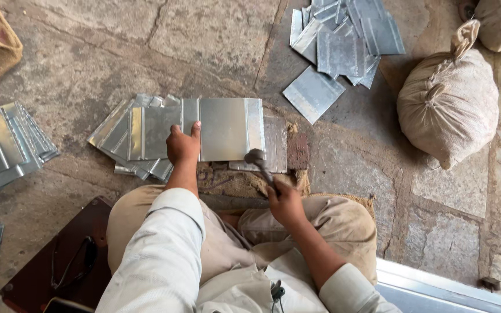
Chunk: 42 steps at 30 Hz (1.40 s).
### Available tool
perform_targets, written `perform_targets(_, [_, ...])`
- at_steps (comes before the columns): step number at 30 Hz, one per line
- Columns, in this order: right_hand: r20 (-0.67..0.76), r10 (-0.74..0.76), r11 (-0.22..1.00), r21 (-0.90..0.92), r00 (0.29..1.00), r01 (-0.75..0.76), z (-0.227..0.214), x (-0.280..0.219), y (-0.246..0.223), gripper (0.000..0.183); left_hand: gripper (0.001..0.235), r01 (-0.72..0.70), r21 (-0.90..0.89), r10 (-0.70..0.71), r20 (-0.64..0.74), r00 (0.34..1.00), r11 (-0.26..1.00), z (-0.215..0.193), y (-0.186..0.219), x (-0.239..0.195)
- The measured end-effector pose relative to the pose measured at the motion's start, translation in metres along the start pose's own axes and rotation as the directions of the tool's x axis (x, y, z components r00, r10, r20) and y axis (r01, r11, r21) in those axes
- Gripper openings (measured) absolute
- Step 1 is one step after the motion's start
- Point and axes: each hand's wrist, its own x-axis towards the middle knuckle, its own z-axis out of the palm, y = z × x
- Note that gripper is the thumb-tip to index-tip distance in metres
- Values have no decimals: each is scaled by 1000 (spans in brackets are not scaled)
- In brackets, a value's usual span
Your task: The person hammers thin rectangular metal sheets one at a time using a hammer against a stone block. The person picks up a sheet from a pile, places it on the block, strikes it several times, and then moves it aside.
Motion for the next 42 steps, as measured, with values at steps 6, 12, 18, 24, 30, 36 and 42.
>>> perform_targets(6, [-344,-421,866,124,839,485,-65,26,-43,21,74,-22,-1,22,-7,1000,1000,1,-3,-2])
perform_targets(12, [-571,-375,463,568,731,681,-87,22,-30,26,73,-45,6,45,-1,999,999,2,-2,1])
perform_targets(18, [-38,-21,998,62,999,23,4,7,14,24,71,-63,-4,63,-16,998,998,2,-3,-2])
perform_targets(24, [-286,-213,963,101,934,250,-54,33,-28,19,72,-34,3,34,23,999,999,0,-4,-6])
perform_targets(30, [-571,-427,654,341,701,675,-101,32,-37,28,70,-71,7,71,20,997,997,4,-3,0])
perform_targets(36, [-145,-333,926,137,932,353,-5,13,15,21,72,-6,20,4,71,997,1000,3,-3,-2])
perform_targets(42, [-177,-70,997,24,982,76,-45,33,-26,22,71,-99,13,99,12,995,995,5,-9,-7])
